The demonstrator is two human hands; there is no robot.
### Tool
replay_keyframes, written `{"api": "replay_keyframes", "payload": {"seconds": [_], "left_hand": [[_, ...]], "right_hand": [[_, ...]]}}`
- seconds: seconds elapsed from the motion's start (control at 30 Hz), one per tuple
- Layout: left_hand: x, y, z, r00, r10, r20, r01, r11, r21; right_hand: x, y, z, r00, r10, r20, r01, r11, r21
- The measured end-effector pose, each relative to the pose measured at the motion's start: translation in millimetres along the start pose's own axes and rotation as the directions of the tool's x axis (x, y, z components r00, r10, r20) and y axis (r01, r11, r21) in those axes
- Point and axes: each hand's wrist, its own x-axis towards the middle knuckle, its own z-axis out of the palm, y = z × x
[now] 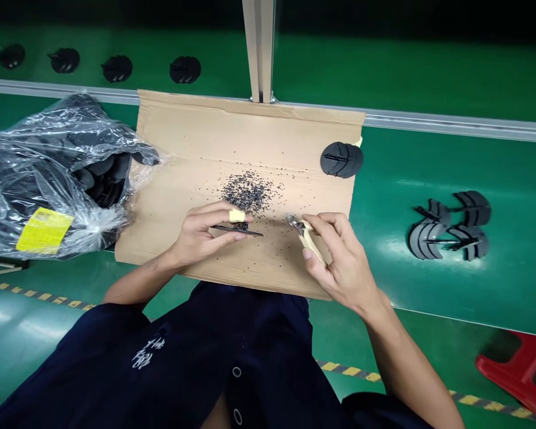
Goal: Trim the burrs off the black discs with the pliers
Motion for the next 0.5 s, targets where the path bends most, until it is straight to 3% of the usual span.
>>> {"api": "replay_keyframes", "payload": {"seconds": [0.17, 0.5], "left_hand": [[1, 3, 0.4, 0.999, 0.045, 0.012, -0.045, 0.999, -0.021], [-1, 0, -1.3, 0.995, 0.092, 0.04, -0.091, 0.996, -0.016]], "right_hand": [[17, -22, -10, 0.989, -0.132, 0.072, 0.124, 0.987, 0.102], [22, -19, -7, 0.977, -0.183, 0.107, 0.176, 0.982, 0.068]]}}
